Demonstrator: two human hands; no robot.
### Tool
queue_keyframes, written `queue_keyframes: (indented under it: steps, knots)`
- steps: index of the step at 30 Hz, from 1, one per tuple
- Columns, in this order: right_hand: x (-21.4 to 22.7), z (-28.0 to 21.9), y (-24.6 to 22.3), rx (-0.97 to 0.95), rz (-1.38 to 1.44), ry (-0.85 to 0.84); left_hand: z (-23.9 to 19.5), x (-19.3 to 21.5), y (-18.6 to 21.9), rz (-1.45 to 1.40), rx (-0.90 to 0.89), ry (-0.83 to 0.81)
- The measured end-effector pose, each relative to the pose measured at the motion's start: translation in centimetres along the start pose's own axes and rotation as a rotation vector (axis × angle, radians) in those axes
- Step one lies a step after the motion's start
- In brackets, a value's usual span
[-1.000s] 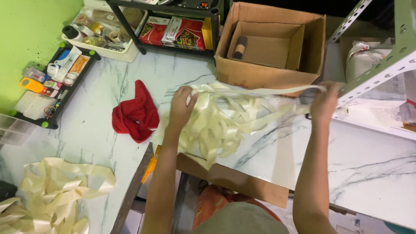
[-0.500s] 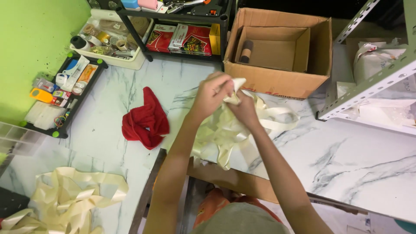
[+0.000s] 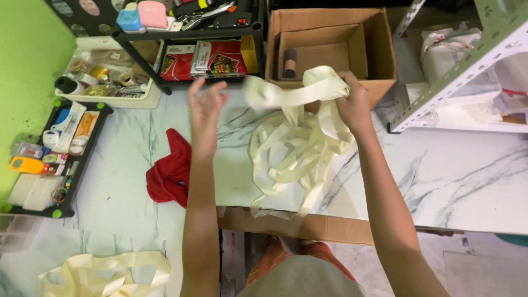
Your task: The person handles a white tote bag and a small iron on a round table, then moves to a desk to manipulate a long cream-colored ribbon. They fold and arrange the ribbon by hand, occasionally using a red cloth and a cardboard box, and finally cut a piece of the ribbon with scissors.
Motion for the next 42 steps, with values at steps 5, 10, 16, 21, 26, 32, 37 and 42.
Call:
queue_keyframes:
  steps: [5,10,16,21,26,32,37,42]
  knots:
    - [-3.7,-0.6,-1.1,-0.051,0.406,0.02,-6.5,-4.7,-8.9,0.482,0.302,-0.286]
    - [-10.0,-0.7,-5.1,-0.189,0.968,-0.011,-11.6,-5.5,-13.5,0.594,0.318,-0.32]
    - [-14.0,0.8,-7.9,-0.456,1.243,-0.031,-11.4,8.8,-26.0,0.712,0.351,0.001]
    - [-16.7,2.5,-3.4,-0.032,1.049,-0.005,-11.1,16.8,-12.8,0.1,0.361,0.418]
    - [-24.8,1.2,-1.4,-0.011,0.852,-0.214,-12.3,19.2,-1.1,-0.047,0.236,0.501]
    - [-31.8,2.1,-14.0,-0.513,1.353,-0.471,-15.1,23.2,9.0,-0.064,0.064,0.682]
    - [-36.9,3.6,-25.8,-0.631,1.658,-0.67,-19.6,27.7,15.0,-0.179,-0.076,0.828]
    - [-48.9,3.4,-28.5,0.088,1.209,-0.58,-25.2,32.9,16.4,0.085,-0.083,1.002]
Point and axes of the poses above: each hand's wrist, its own z-axis towards the middle knuckle, its own x-axis out of the back of the hand, y = z × x, the point moved 3 cm from there along z, towards the middle knuckle, and after that the axes turned 12 degrees about x, right-handed, at the moved point
